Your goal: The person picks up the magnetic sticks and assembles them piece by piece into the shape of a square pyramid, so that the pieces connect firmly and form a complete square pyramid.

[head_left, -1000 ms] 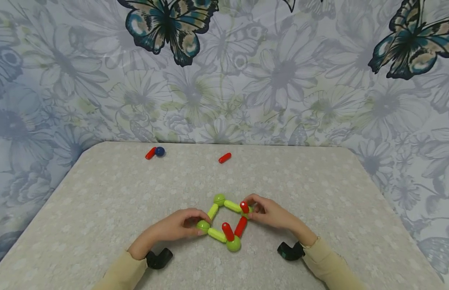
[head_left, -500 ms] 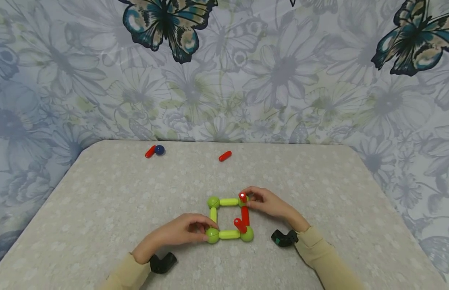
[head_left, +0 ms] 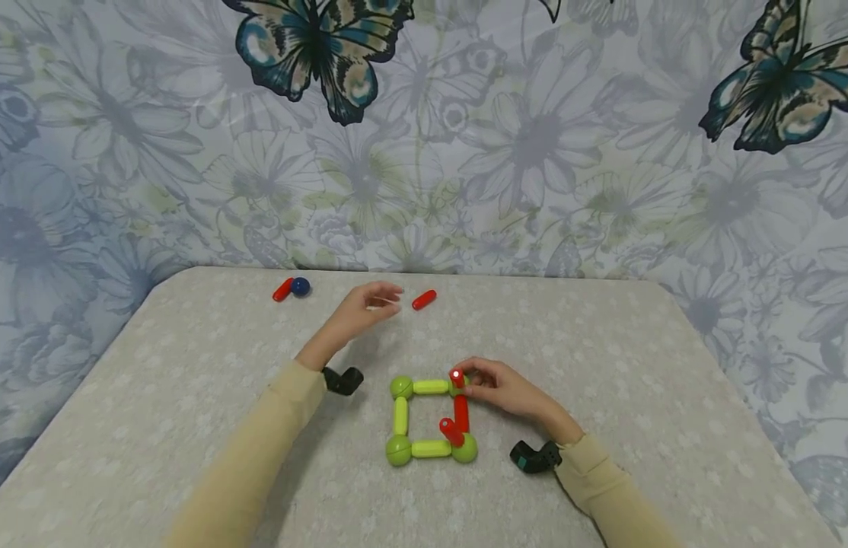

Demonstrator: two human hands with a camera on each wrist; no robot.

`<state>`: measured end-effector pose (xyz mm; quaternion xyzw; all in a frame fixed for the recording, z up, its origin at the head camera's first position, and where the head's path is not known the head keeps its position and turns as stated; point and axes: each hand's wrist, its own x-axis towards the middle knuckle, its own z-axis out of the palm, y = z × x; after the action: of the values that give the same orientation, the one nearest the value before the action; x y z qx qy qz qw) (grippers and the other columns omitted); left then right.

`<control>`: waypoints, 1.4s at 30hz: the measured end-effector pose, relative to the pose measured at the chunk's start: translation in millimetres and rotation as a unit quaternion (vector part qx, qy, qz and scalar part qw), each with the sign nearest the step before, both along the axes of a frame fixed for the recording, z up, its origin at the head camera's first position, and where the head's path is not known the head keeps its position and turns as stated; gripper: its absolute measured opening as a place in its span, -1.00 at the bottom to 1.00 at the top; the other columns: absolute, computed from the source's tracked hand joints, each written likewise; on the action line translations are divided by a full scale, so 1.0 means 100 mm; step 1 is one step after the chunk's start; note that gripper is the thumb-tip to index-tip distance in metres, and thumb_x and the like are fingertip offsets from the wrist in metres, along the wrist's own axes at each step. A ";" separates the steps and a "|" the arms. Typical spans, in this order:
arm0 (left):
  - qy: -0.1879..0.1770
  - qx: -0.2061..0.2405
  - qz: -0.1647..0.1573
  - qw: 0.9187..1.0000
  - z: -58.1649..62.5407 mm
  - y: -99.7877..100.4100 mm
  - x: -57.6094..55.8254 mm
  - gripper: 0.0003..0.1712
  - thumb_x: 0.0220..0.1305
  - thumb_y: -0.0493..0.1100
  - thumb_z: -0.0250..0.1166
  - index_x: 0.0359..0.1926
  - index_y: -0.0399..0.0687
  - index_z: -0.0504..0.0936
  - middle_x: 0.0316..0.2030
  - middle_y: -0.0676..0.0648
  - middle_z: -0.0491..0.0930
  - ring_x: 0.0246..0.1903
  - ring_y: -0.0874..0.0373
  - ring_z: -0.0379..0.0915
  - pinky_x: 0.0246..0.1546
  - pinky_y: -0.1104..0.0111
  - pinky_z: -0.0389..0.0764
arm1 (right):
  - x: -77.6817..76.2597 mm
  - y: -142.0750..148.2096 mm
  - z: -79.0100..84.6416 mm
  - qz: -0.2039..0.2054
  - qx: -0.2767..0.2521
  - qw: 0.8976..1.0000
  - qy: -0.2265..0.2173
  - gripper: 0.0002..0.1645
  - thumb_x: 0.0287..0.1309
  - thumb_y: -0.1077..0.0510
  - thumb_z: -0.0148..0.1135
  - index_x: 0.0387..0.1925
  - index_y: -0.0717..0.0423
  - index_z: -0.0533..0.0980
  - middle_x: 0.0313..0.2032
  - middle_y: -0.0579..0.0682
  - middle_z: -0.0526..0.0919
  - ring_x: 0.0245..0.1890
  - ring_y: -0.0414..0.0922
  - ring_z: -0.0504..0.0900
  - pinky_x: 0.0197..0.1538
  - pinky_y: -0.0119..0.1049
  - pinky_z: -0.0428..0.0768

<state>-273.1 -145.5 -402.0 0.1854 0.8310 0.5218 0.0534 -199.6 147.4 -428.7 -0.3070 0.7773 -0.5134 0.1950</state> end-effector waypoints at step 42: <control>-0.109 0.047 -0.016 0.993 -0.06 -0.04 0.70 -0.50 0.25 -0.21 0.26 0.19 -0.27 0.43 -0.07 -0.19 0.52 -0.13 -0.03 0.48 -0.15 0.18 0.50 | 0.00 -0.01 0.00 0.001 0.001 1.000 0.007 -0.66 0.23 0.34 0.15 0.05 0.29 0.46 -0.22 0.10 0.56 -0.33 0.03 0.47 -0.32 -0.37 0.41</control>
<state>-203.5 -149.0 -407.9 0.1429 0.7919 0.5763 0.1428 -199.8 146.7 -428.6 -0.3108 0.7790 -0.5101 0.1908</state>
